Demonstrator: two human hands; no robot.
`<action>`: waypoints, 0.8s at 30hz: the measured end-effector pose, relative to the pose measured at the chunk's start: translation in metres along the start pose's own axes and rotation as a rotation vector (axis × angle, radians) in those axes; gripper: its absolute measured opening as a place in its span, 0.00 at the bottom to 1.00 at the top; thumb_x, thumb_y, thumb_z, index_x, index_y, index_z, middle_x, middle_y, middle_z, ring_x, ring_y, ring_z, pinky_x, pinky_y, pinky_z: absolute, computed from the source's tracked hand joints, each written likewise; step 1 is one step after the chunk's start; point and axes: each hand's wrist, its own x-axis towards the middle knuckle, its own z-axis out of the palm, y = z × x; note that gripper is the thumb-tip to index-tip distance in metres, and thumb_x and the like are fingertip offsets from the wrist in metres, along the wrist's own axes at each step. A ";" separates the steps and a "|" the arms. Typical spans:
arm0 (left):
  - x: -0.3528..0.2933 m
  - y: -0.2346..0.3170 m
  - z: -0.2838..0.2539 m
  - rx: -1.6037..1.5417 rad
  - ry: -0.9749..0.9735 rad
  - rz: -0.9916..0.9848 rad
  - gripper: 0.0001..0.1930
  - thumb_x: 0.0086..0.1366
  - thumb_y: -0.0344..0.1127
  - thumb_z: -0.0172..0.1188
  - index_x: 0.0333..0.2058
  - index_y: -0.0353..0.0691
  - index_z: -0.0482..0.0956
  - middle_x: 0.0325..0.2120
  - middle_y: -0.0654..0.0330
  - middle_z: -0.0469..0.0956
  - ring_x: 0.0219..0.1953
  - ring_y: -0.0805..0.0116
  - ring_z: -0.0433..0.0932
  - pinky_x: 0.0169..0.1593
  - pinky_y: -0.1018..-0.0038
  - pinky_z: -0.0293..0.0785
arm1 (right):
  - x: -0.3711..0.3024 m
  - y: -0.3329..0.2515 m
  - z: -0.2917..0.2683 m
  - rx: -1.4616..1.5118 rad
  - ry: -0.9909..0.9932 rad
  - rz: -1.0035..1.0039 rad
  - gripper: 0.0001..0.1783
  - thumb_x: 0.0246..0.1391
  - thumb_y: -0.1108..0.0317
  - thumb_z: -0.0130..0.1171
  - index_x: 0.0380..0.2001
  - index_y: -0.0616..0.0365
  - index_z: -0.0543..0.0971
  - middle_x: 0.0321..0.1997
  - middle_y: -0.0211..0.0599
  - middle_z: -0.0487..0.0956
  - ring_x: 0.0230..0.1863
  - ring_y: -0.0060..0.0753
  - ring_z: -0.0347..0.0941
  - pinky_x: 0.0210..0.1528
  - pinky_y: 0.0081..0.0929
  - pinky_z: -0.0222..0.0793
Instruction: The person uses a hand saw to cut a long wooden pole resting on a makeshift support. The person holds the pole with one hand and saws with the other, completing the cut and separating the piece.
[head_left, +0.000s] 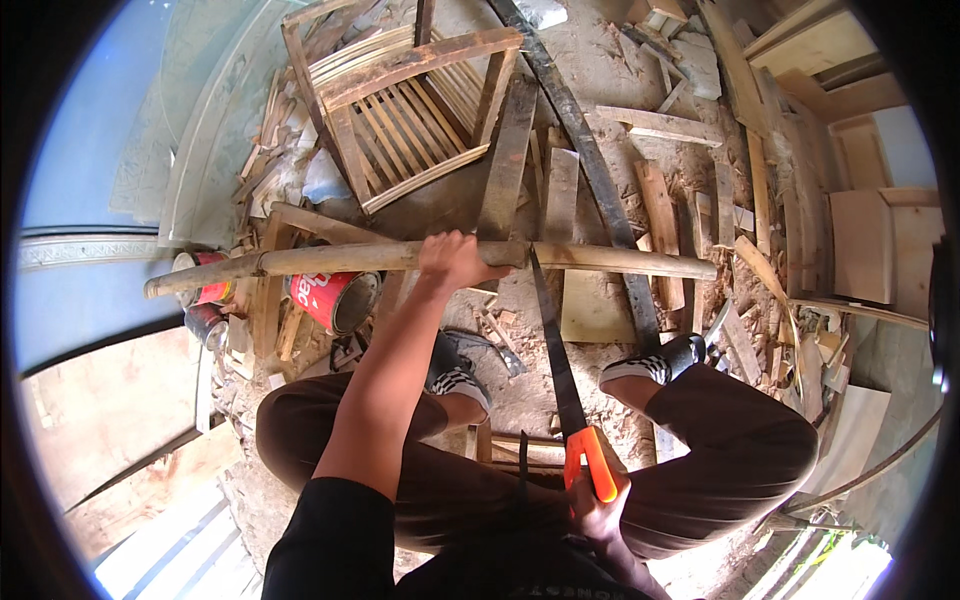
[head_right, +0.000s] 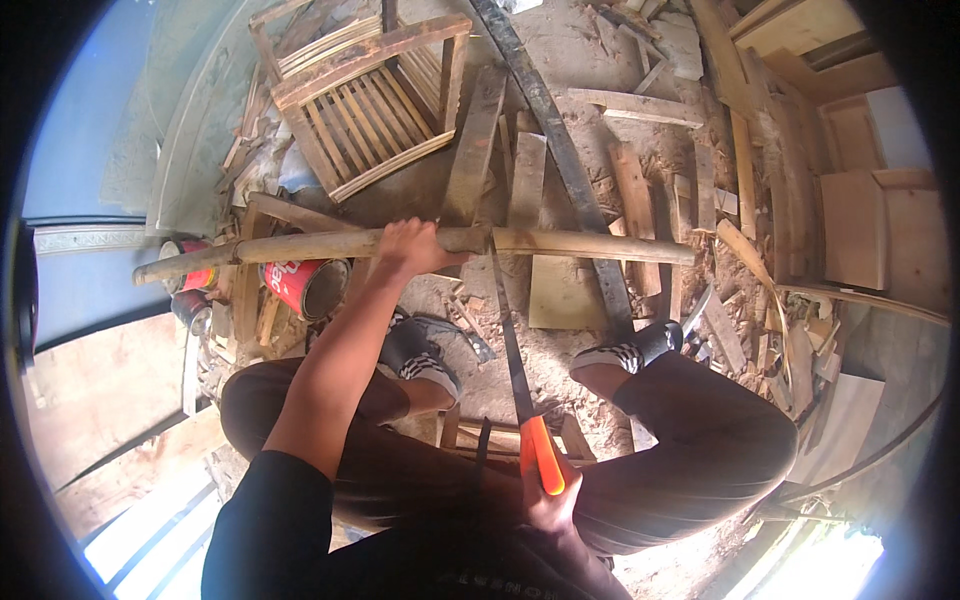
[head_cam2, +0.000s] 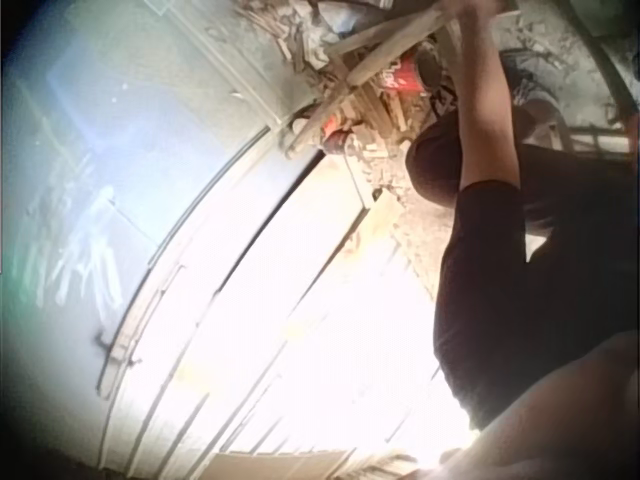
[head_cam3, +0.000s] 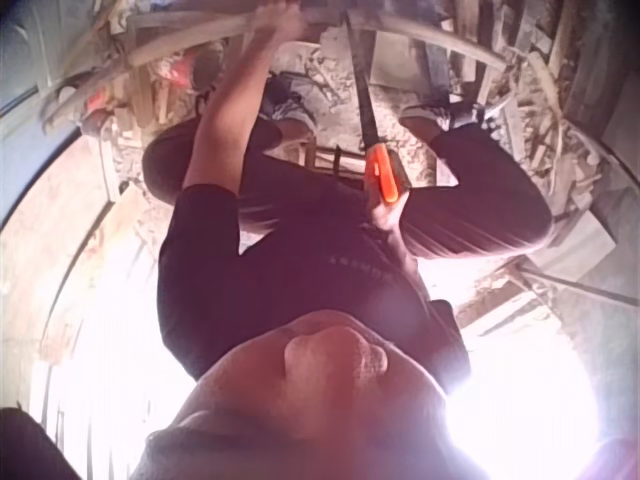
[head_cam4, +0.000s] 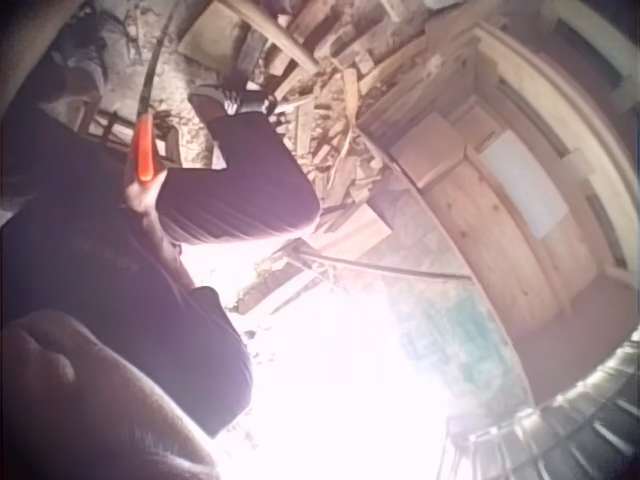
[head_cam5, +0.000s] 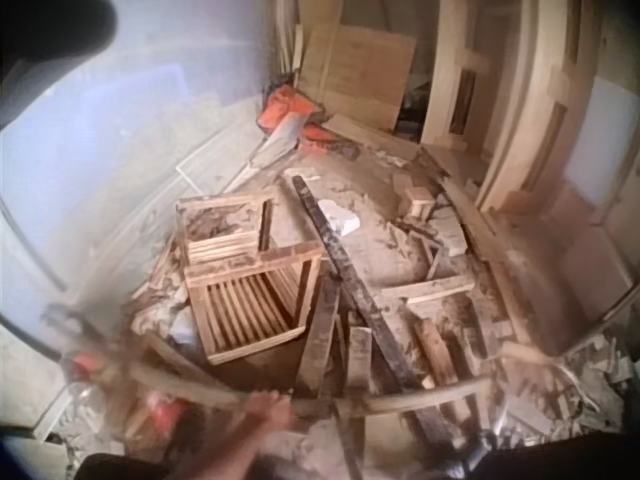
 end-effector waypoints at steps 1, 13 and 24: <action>-0.002 0.001 0.005 0.000 0.023 0.004 0.50 0.44 0.86 0.63 0.42 0.40 0.90 0.42 0.50 0.87 0.49 0.54 0.86 0.56 0.62 0.76 | 0.003 0.003 0.001 0.016 -0.007 0.008 0.09 0.58 0.77 0.55 0.39 0.69 0.80 0.29 0.38 0.80 0.28 0.25 0.73 0.31 0.27 0.69; -0.022 0.006 0.021 -0.060 0.033 -0.020 0.46 0.44 0.83 0.66 0.45 0.44 0.89 0.42 0.48 0.88 0.49 0.52 0.87 0.58 0.58 0.78 | 0.115 0.038 0.069 -0.009 0.123 -0.353 0.20 0.55 0.80 0.51 0.51 0.70 0.79 0.36 0.43 0.80 0.38 0.29 0.77 0.39 0.29 0.72; -0.041 0.004 0.040 0.034 0.390 0.071 0.51 0.44 0.78 0.72 0.52 0.37 0.82 0.50 0.50 0.82 0.57 0.51 0.79 0.64 0.53 0.68 | 0.100 0.026 0.033 0.185 -0.012 -0.170 0.14 0.54 0.79 0.53 0.43 0.69 0.80 0.30 0.32 0.76 0.35 0.21 0.69 0.37 0.28 0.70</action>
